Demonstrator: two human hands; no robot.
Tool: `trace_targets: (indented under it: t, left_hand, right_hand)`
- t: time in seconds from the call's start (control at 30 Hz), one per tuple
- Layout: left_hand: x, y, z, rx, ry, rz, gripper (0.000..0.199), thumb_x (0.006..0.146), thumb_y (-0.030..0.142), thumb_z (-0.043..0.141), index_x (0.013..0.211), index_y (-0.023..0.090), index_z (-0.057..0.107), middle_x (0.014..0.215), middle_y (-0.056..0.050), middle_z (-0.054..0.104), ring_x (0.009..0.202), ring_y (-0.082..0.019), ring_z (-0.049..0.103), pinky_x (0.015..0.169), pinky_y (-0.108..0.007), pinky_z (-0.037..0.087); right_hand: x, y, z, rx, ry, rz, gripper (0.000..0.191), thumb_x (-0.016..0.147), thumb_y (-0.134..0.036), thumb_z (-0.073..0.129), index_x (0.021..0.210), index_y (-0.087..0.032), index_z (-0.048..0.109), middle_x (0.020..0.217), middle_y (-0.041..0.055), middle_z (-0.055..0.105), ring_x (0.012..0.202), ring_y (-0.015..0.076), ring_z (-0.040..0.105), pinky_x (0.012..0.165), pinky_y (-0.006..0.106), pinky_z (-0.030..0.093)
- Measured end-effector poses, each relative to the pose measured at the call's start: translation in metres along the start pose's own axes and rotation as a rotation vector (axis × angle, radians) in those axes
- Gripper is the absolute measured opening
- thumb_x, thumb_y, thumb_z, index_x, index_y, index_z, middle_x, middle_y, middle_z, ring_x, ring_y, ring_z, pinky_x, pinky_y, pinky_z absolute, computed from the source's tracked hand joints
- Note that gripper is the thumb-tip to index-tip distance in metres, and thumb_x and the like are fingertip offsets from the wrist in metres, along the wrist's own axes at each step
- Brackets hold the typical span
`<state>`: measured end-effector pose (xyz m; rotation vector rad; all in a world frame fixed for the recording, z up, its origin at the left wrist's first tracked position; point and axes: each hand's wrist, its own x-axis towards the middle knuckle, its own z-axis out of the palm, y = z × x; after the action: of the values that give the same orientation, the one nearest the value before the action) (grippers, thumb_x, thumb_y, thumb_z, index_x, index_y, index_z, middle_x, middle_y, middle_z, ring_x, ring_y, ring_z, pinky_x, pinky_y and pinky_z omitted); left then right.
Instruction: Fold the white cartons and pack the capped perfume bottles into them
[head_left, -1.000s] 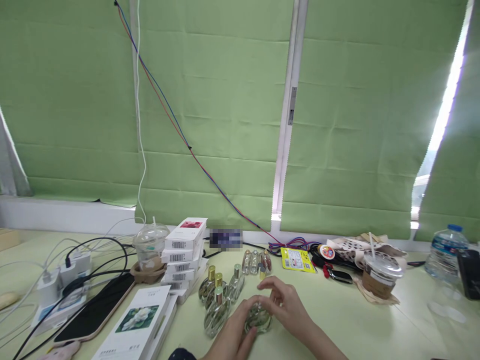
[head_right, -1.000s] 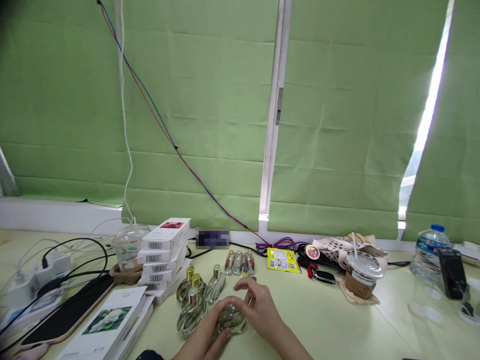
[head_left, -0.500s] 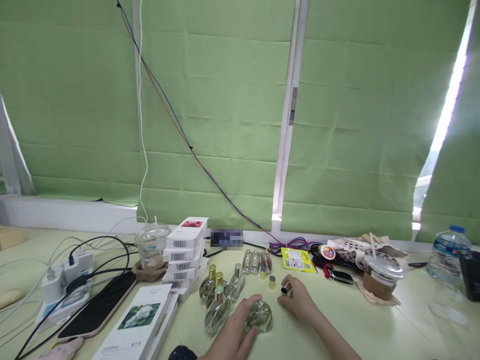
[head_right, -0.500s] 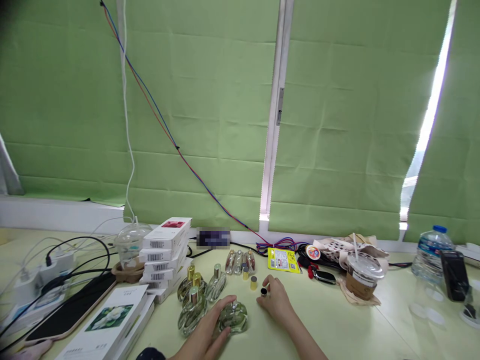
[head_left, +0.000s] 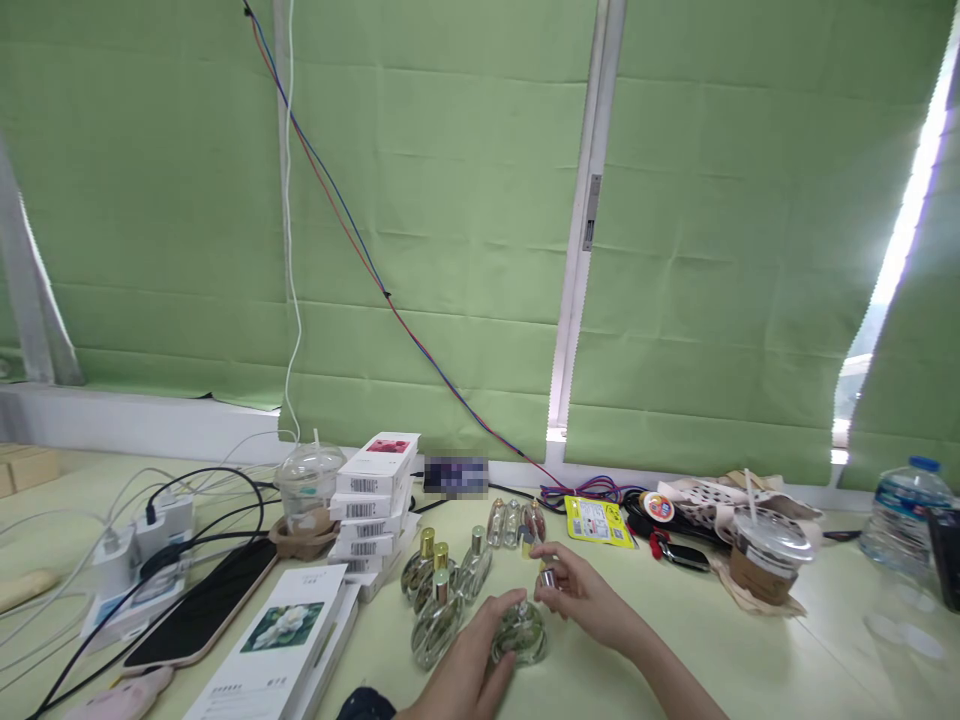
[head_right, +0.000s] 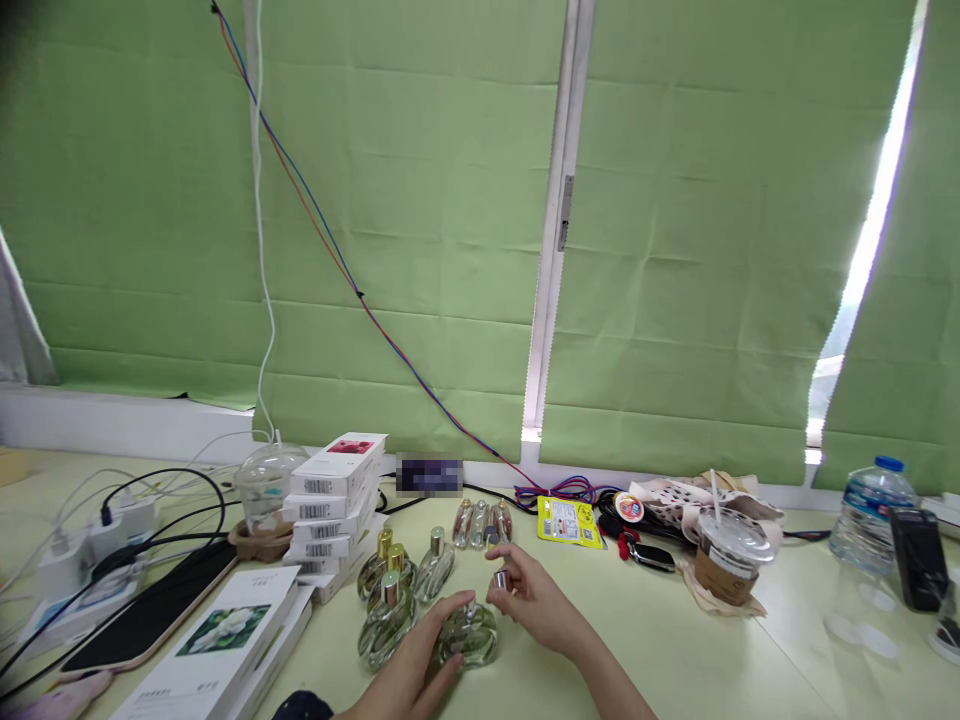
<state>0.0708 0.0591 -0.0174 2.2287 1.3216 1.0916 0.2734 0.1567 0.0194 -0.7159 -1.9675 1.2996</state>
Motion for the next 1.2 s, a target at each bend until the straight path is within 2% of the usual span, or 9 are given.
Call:
trace_targets:
  t: [0.13, 0.23, 0.43, 0.6, 0.73, 0.8, 0.93, 1.07, 1.2]
  left_hand:
    - [0.001, 0.002, 0.0, -0.015, 0.018, 0.027, 0.056, 0.087, 0.008, 0.049, 0.139, 0.026, 0.036, 0.14, -0.01, 0.053, 0.128, -0.023, 0.051, 0.108, -0.039, 0.041]
    - [0.002, 0.002, 0.0, -0.028, 0.016, 0.046, 0.058, 0.087, 0.007, 0.048, 0.14, 0.027, 0.035, 0.141, -0.01, 0.052, 0.129, -0.022, 0.049, 0.11, -0.038, 0.039]
    - [0.002, 0.003, 0.0, -0.026, 0.024, 0.042, 0.057, 0.087, 0.008, 0.05, 0.14, 0.027, 0.037, 0.141, -0.009, 0.053, 0.129, -0.023, 0.05, 0.108, -0.037, 0.041]
    - [0.0, 0.002, 0.0, -0.024, 0.016, 0.038, 0.059, 0.087, 0.008, 0.049, 0.141, 0.027, 0.036, 0.141, -0.009, 0.053, 0.128, -0.023, 0.05, 0.108, -0.037, 0.042]
    - [-0.001, -0.001, 0.001, -0.019, 0.028, 0.03, 0.058, 0.087, 0.009, 0.049, 0.141, 0.027, 0.036, 0.14, -0.008, 0.054, 0.126, -0.024, 0.052, 0.108, -0.038, 0.042]
    - [-0.002, -0.001, 0.001, -0.019, 0.031, 0.031, 0.059, 0.087, 0.009, 0.049, 0.141, 0.028, 0.036, 0.14, -0.008, 0.053, 0.126, -0.024, 0.052, 0.107, -0.037, 0.043]
    - [-0.001, 0.001, 0.001, -0.032, 0.022, 0.03, 0.058, 0.088, 0.008, 0.048, 0.141, 0.029, 0.035, 0.141, -0.008, 0.052, 0.128, -0.023, 0.05, 0.108, -0.037, 0.042]
    - [-0.001, 0.002, 0.001, -0.068, 0.012, 0.011, 0.057, 0.09, 0.011, 0.047, 0.142, 0.029, 0.035, 0.136, -0.008, 0.055, 0.128, -0.023, 0.05, 0.108, -0.039, 0.042]
    - [-0.002, 0.001, 0.002, -0.07, 0.018, 0.017, 0.057, 0.089, 0.01, 0.048, 0.142, 0.028, 0.035, 0.137, -0.008, 0.055, 0.129, -0.024, 0.049, 0.109, -0.04, 0.041]
  right_hand:
    - [-0.005, -0.011, 0.002, -0.056, -0.099, -0.073, 0.035, 0.086, -0.054, 0.055, 0.096, -0.021, 0.061, 0.071, -0.0038, 0.047, 0.066, 0.0125, 0.044, 0.06, 0.023, 0.035]
    - [-0.007, -0.013, 0.006, -0.103, -0.151, -0.064, 0.038, 0.088, -0.058, 0.049, 0.096, -0.021, 0.059, 0.066, -0.006, 0.038, 0.06, 0.0121, 0.036, 0.055, 0.023, 0.029]
    - [-0.005, -0.008, 0.013, -0.038, -0.078, -0.065, 0.043, 0.086, -0.061, 0.05, 0.105, -0.024, 0.042, 0.065, -0.0091, 0.032, 0.06, 0.012, 0.031, 0.057, 0.024, 0.028]
    - [-0.003, -0.009, 0.01, -0.057, 0.015, -0.088, 0.043, 0.085, -0.062, 0.05, 0.094, -0.021, 0.052, 0.077, -0.0029, 0.044, 0.061, 0.0118, 0.037, 0.057, 0.025, 0.031]
    - [-0.003, -0.013, 0.009, -0.049, 0.083, -0.142, 0.038, 0.083, -0.056, 0.057, 0.095, -0.02, 0.062, 0.093, 0.004, 0.051, 0.08, 0.0177, 0.05, 0.07, 0.03, 0.039]
    - [-0.003, -0.014, 0.011, 0.046, 0.091, -0.132, 0.037, 0.079, -0.053, 0.065, 0.096, -0.021, 0.06, 0.09, 0.0027, 0.052, 0.082, 0.0178, 0.051, 0.073, 0.03, 0.04]
    - [-0.003, -0.014, 0.017, 0.235, 0.088, -0.113, 0.04, 0.07, -0.05, 0.076, 0.087, -0.021, 0.054, 0.082, -0.0013, 0.051, 0.071, 0.0136, 0.05, 0.065, 0.026, 0.041]
    - [-0.002, -0.015, 0.021, 0.252, 0.084, -0.117, 0.04, 0.07, -0.05, 0.075, 0.088, -0.02, 0.057, 0.082, -0.0002, 0.054, 0.072, 0.0139, 0.052, 0.067, 0.026, 0.043]
    - [-0.003, -0.016, 0.02, 0.208, 0.091, -0.107, 0.045, 0.072, -0.053, 0.072, 0.101, -0.021, 0.061, 0.086, 0.0026, 0.058, 0.078, 0.017, 0.056, 0.073, 0.031, 0.047]
